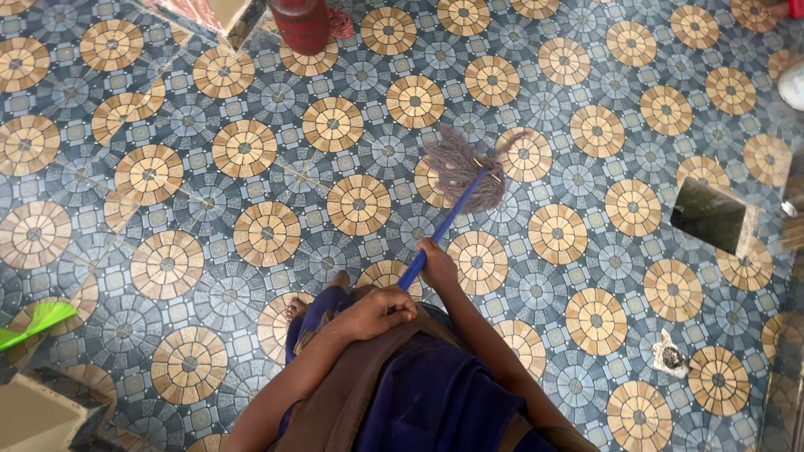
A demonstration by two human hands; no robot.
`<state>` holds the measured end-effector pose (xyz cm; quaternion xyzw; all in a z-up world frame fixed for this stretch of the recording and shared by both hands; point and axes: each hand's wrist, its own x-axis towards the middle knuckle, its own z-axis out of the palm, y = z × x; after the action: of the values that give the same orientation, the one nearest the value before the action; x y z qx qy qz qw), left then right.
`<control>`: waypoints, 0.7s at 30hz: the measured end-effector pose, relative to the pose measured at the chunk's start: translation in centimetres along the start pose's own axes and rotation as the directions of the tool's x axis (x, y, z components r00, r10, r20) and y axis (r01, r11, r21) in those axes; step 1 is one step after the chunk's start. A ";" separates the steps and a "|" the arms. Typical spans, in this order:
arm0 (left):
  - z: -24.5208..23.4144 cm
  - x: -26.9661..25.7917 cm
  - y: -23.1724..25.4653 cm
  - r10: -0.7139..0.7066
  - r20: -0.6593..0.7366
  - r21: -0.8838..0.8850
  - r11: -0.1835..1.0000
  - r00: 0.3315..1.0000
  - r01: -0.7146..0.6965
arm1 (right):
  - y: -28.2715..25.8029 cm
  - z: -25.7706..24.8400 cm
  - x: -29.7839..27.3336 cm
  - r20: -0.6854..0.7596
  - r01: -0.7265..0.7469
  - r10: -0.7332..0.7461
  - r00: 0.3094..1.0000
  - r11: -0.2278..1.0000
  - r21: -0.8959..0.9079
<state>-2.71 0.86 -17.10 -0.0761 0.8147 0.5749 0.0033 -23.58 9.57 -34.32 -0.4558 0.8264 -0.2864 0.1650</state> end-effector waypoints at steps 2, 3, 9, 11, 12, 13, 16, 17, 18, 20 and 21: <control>0.5 0.9 -0.3 0.077 0.045 -0.032 0.997 0.996 -0.076 | 1.4 -1.0 -1.6 0.000 -0.058 0.058 0.998 0.996 -0.062; 0.9 1.3 -0.4 0.114 0.066 -0.052 0.992 0.991 -0.111 | 2.0 -1.5 -2.6 -0.018 -0.098 0.097 0.995 0.993 -0.059; 2.6 3.6 -1.1 0.022 0.239 -0.129 0.992 0.971 0.009 | 3.8 -3.8 -8.2 -0.101 -0.294 0.286 0.953 0.952 -0.082; 2.9 4.0 -1.3 0.023 0.241 -0.142 0.990 0.970 0.012 | 4.5 -4.2 -9.7 -0.103 -0.355 0.347 0.932 0.932 -0.070; 3.0 4.2 -1.5 0.023 0.241 -0.148 0.989 0.970 0.014 | 4.8 -4.0 -10.4 -0.117 -0.372 0.364 0.924 0.926 -0.060; 3.1 4.3 -1.7 0.000 0.243 -0.183 0.982 0.970 0.045 | 5.2 -3.7 -11.0 -0.128 -0.387 0.378 0.917 0.921 -0.050; 2.8 4.1 -2.0 -0.029 0.221 -0.258 0.962 0.975 0.087 | 6.8 -2.9 -12.8 -0.160 -0.367 0.363 0.918 0.930 0.005; 2.6 3.7 -2.1 -0.016 0.194 -0.266 0.961 0.981 0.069 | 7.4 -2.8 -13.1 -0.165 -0.346 0.345 0.924 0.938 0.027; 2.3 3.3 -2.0 -0.004 0.166 -0.274 0.960 0.986 0.050 | 7.8 -2.7 -13.2 -0.140 -0.371 0.372 0.918 0.928 0.031; 1.7 2.5 -1.6 -0.047 0.121 -0.252 0.965 0.991 0.076 | 8.3 -2.7 -13.0 -0.080 -0.416 0.418 0.905 0.908 0.035; 1.3 2.0 -1.4 -0.069 0.098 -0.241 0.966 0.993 0.091 | 8.3 -2.4 -12.5 -0.013 -0.356 0.356 0.935 0.934 -0.016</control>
<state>-4.63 1.39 -19.02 -0.0834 0.7328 0.6732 0.0532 -23.75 24.42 -37.44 -0.2988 0.8985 -0.2468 0.2059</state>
